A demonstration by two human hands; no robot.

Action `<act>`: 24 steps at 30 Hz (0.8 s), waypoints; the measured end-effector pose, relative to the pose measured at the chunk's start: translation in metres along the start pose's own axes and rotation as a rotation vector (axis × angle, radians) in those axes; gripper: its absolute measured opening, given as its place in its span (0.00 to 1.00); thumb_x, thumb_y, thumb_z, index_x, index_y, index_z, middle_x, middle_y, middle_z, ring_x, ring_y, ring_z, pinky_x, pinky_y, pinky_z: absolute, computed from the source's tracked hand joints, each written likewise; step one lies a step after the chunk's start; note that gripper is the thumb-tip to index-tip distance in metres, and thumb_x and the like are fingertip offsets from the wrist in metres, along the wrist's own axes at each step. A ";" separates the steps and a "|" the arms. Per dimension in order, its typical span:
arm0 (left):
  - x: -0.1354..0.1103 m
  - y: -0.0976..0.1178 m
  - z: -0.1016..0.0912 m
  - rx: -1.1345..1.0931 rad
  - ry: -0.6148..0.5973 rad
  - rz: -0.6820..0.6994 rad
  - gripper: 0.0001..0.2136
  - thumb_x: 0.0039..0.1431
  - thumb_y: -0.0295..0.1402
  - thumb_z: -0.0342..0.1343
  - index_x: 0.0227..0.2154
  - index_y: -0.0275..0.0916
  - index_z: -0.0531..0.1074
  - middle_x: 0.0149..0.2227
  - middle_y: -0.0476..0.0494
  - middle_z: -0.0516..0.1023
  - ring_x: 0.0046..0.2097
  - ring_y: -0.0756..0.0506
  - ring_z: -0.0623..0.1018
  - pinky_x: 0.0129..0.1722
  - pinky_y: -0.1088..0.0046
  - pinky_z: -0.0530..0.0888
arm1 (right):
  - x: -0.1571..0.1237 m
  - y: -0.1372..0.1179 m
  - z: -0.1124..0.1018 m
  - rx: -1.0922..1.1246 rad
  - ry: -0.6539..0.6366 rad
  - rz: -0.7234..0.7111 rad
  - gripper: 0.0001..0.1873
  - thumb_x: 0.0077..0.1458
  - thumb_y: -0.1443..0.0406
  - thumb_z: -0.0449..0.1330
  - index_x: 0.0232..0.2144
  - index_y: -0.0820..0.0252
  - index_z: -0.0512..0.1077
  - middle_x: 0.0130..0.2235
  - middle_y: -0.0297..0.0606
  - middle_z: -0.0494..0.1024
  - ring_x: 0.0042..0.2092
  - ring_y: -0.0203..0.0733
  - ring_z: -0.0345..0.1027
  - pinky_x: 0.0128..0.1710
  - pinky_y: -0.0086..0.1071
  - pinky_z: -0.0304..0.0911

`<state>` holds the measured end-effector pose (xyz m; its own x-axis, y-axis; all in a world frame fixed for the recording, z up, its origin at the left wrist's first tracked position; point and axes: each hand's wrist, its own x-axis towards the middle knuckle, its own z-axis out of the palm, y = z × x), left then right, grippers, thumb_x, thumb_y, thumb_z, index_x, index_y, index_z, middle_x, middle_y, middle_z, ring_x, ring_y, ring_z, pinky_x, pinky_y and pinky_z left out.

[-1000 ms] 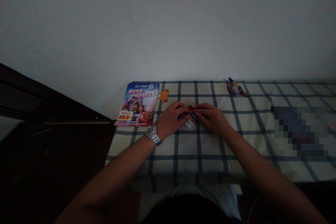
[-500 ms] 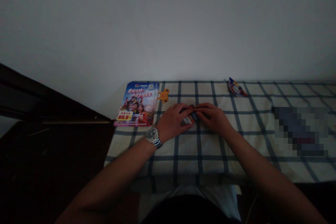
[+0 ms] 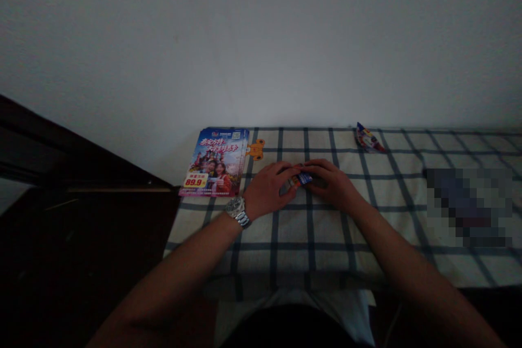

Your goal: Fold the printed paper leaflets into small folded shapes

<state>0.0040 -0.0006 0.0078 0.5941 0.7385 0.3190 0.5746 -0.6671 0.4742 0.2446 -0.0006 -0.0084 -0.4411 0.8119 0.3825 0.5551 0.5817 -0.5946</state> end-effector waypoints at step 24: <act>0.002 -0.004 0.002 -0.069 0.121 -0.013 0.09 0.71 0.35 0.53 0.44 0.41 0.77 0.43 0.45 0.77 0.46 0.46 0.78 0.47 0.67 0.75 | 0.002 -0.010 -0.004 0.027 0.057 0.017 0.06 0.64 0.63 0.60 0.43 0.53 0.76 0.42 0.40 0.81 0.44 0.47 0.76 0.46 0.42 0.73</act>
<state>0.0043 0.0036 0.0048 0.5117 0.7564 0.4073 0.5394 -0.6519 0.5329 0.2410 -0.0044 0.0007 -0.3906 0.8237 0.4110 0.5425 0.5667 -0.6201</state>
